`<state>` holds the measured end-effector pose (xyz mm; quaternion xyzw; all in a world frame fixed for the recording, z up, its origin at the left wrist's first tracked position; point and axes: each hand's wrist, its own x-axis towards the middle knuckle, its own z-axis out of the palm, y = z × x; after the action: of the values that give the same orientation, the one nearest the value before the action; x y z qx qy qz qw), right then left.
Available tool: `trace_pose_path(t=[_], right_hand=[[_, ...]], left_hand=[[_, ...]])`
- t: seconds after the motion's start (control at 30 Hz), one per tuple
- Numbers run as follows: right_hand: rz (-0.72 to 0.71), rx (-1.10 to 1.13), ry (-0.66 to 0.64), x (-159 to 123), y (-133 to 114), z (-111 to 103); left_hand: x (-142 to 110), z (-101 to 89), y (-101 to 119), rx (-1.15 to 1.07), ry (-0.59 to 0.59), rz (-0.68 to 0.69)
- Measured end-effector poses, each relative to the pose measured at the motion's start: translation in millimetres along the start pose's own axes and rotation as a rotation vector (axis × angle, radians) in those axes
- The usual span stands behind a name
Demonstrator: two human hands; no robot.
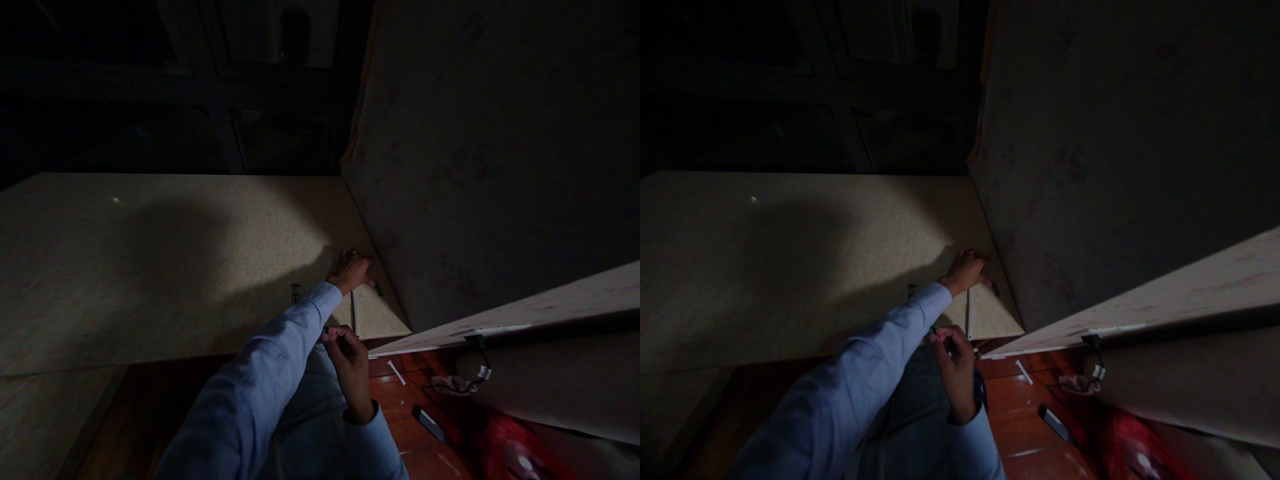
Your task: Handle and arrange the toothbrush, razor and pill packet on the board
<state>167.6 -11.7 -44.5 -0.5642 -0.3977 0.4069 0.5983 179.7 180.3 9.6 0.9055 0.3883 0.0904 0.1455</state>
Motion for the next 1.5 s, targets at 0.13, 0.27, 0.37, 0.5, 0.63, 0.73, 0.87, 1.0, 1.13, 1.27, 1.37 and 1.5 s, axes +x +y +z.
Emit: trace_pose_path(t=[0.13, 0.27, 0.37, 0.5, 0.63, 0.73, 0.87, 1.0, 1.13, 1.27, 1.37, 1.5], right_hand=[[0.009, -0.001, 0.030, -1, 0, -1], [0.021, 0.011, 0.043, -3, -2, -4], [0.029, 0.008, 0.077, -2, -4, -8], [0.018, -0.003, 0.105, 0, -6, -14], [0.020, 0.004, 0.105, -2, -7, -19], [0.016, 0.029, 0.117, -3, -7, -22], [0.023, 0.037, 0.126, -2, -6, -24], [0.039, 0.063, 0.127, -2, -4, -22], [0.044, 0.056, 0.139, -2, -4, -21], [0.047, 0.049, 0.147, -1, -5, -21], [0.046, 0.055, 0.146, -1, -5, -22], [0.042, 0.055, 0.136, 0, -6, -24]], left_hand=[[-2, -0.2, -6, -0.003, 0.012, 0.013], [-10, -0.1, -14, -0.024, 0.067, 0.052], [-17, 3.4, -17, -0.020, 0.086, 0.159], [-23, 11.1, -8, 0.043, 0.005, 0.327], [-22, 18.0, 3, 0.117, -0.099, 0.416], [-23, 19.6, 5, 0.161, -0.121, 0.439], [-30, 17.7, 2, 0.181, -0.081, 0.429], [-35, 15.4, 1, 0.178, -0.079, 0.426], [-37, 13.7, 3, 0.166, -0.088, 0.413], [-40, 12.6, 3, 0.161, -0.085, 0.402], [-43, 11.4, 0, 0.134, -0.073, 0.395], [-44, 8.6, -3, 0.111, -0.041, 0.396]])
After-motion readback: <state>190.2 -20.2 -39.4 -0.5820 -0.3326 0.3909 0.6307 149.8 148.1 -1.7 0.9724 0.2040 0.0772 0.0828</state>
